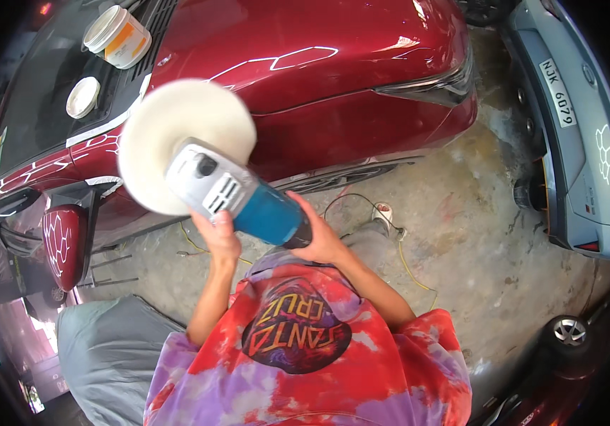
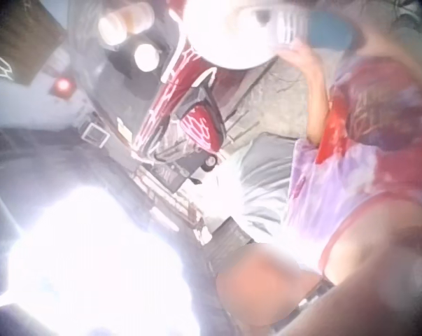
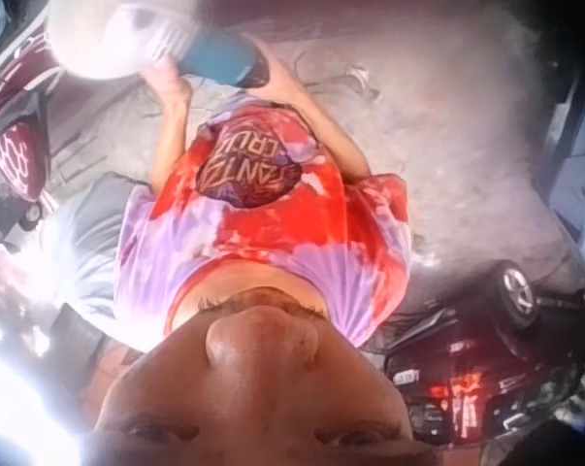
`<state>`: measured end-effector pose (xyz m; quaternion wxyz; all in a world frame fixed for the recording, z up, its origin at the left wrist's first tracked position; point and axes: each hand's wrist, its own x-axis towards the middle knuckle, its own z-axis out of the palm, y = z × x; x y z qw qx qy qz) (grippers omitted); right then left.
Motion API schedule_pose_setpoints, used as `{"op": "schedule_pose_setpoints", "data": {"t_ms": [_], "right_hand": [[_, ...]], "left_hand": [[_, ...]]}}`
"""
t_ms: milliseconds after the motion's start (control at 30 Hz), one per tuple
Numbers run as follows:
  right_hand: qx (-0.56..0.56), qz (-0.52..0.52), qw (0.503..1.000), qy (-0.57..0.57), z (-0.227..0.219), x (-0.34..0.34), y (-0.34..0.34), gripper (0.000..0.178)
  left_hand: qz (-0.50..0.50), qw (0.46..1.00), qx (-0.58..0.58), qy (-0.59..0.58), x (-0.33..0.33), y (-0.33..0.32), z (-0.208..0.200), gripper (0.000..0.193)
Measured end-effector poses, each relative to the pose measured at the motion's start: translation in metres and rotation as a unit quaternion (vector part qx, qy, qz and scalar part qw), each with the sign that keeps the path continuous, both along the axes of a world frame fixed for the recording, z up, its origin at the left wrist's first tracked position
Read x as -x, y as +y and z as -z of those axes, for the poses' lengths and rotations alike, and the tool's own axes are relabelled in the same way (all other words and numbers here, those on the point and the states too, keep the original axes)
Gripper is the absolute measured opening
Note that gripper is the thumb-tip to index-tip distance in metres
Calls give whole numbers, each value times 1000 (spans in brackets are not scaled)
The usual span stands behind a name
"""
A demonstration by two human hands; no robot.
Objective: The person polishes the hood of a red car using a power buffer, moving the buffer across the surface in overlapping passes and then wiping the polished area by hand.
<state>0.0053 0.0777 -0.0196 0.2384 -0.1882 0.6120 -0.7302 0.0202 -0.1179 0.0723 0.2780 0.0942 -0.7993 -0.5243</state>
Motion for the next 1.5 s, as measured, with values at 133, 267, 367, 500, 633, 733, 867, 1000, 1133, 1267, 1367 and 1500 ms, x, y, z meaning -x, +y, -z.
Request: {"op": "schedule_pose_setpoints", "data": {"t_ms": [133,267,367,500,633,733,867,1000,1133,1267,1367,1500], "right_hand": [[58,-46,997,7,-12,3,-24,106],[126,-19,991,30,-28,11,-16,106],[159,-5,987,-30,-48,13,5,105],[192,30,978,-74,-64,20,39,105],[199,68,975,-78,-67,26,61,106],[195,66,976,-71,-70,28,64,107],[160,39,986,-16,-69,25,52,106],[148,-23,989,-8,-77,20,34,110],[160,-68,985,11,-88,20,27,106],[118,-205,968,-80,-117,29,72,89],[34,-66,988,137,-113,19,100,86],[-69,6,982,174,-137,5,152,80]], "left_hand": [[-41,996,77,-35,-1,1,-44,81],[-35,993,96,-58,28,21,-79,72],[-26,992,98,-76,57,54,-105,67],[23,989,100,-110,89,97,-118,64],[57,984,105,-133,108,122,-120,62],[63,987,72,-129,111,123,-121,57],[31,984,77,-155,98,94,-117,66],[0,992,35,-119,73,44,-116,64],[-42,992,-64,-103,55,20,-117,66],[-62,980,-169,-83,51,27,-113,66],[-11,967,-233,-97,63,61,-106,64],[67,956,-231,-171,95,135,-98,73]]}}
